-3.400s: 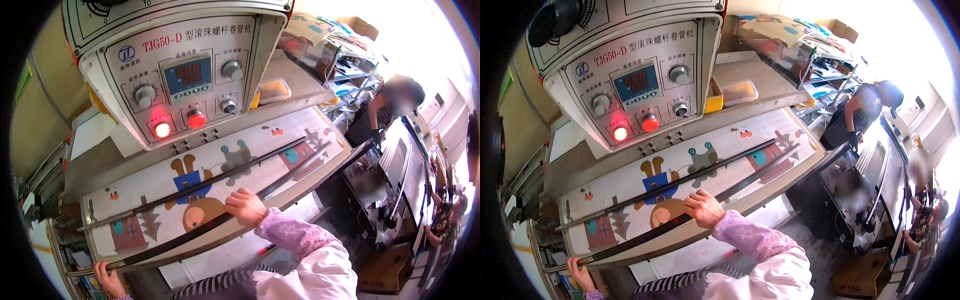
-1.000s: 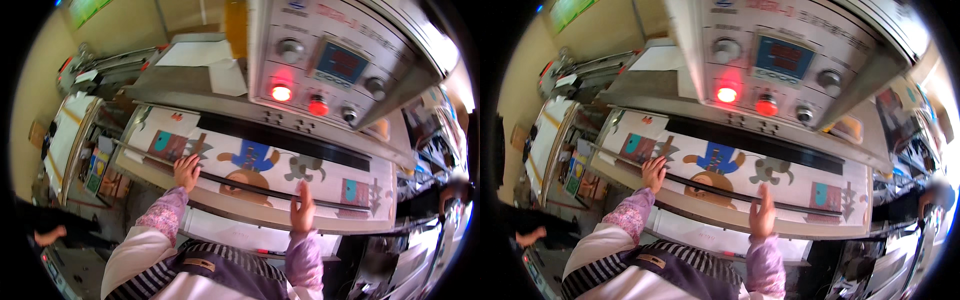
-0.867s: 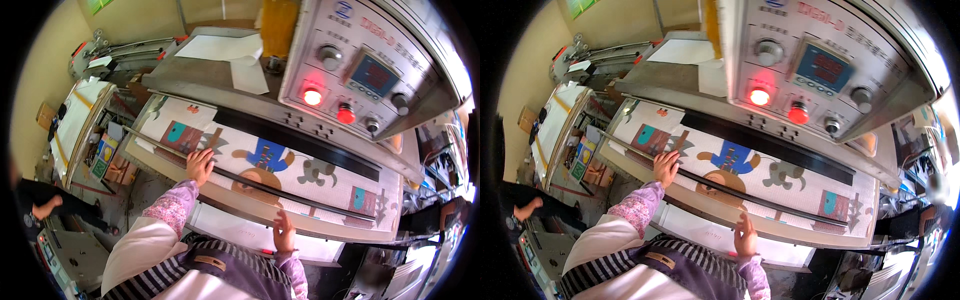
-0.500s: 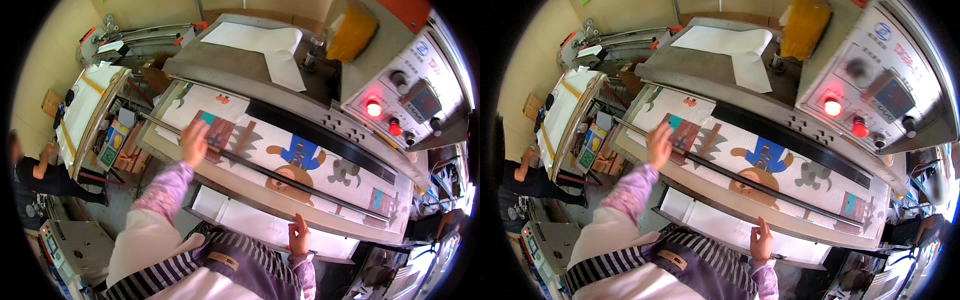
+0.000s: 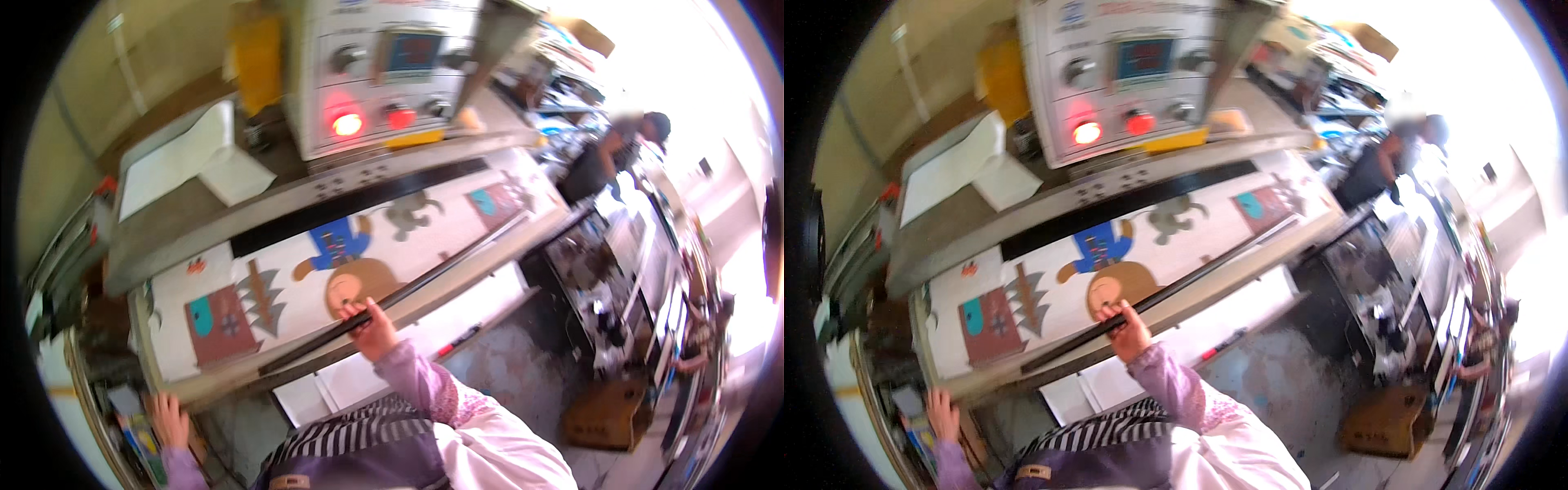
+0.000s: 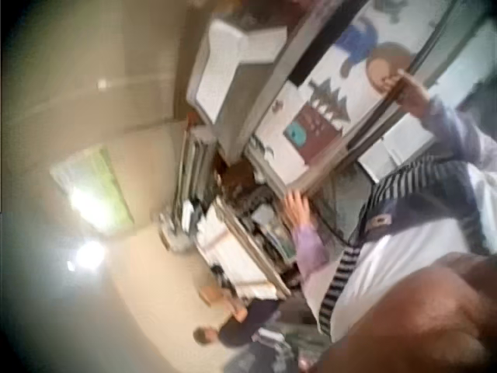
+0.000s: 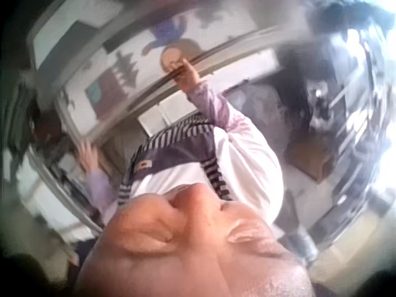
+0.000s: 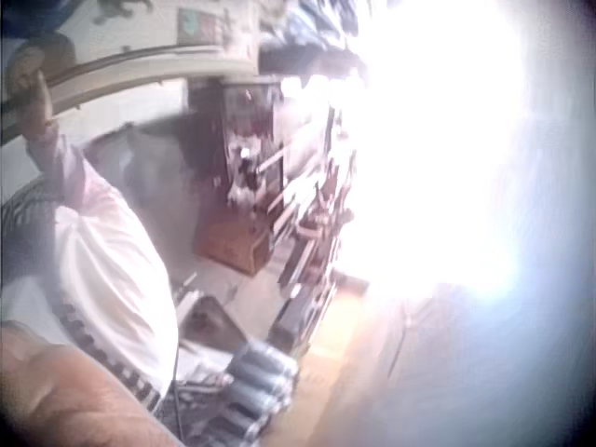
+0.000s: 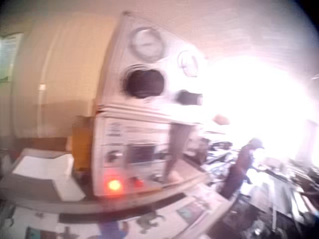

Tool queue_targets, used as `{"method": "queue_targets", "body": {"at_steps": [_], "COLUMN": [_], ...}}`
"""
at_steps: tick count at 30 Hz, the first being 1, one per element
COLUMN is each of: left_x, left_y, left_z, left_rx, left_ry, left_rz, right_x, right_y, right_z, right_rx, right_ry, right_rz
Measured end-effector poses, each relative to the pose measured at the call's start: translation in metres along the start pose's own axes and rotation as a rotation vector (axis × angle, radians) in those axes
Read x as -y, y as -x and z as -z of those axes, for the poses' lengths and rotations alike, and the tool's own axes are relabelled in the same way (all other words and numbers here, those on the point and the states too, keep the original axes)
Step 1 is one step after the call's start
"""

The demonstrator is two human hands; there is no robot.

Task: The person places a patterned board and metal strips into a heat press machine, adjusts the controls on the front panel, and operates the press.

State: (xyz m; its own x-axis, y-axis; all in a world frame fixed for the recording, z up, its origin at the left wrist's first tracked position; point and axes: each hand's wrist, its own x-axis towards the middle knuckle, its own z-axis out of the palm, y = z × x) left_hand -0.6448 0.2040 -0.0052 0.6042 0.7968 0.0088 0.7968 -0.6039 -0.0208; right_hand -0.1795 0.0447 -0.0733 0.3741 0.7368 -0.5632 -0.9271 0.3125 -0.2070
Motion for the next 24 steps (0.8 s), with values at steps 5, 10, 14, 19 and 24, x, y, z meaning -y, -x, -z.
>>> {"method": "queue_targets", "body": {"at_steps": [5,10,14,19,24], "left_x": [-0.021,-0.079,-0.210,-0.402,-0.579], "left_y": [0.096,0.128,0.083,0.059,0.066], "left_z": [-0.029,-0.071,-0.073,-0.071,-0.064], "left_rx": [0.315,0.614,0.668,0.681,0.724], "left_ry": [0.002,0.186,0.296,0.393,0.454], "left_rz": [0.190,0.032,-0.150,-0.358,-0.518], "right_x": [-0.013,0.008,0.068,0.167,0.278], "right_y": [0.032,0.100,0.159,0.221,0.291], "right_z": [0.073,0.135,0.188,0.257,0.296], "right_rx": [0.005,-0.385,-0.443,-0.411,-0.514], "right_ry": [-0.031,-0.168,-0.146,-0.178,-0.169], "right_rz": [0.120,0.024,0.122,0.228,0.384]}}
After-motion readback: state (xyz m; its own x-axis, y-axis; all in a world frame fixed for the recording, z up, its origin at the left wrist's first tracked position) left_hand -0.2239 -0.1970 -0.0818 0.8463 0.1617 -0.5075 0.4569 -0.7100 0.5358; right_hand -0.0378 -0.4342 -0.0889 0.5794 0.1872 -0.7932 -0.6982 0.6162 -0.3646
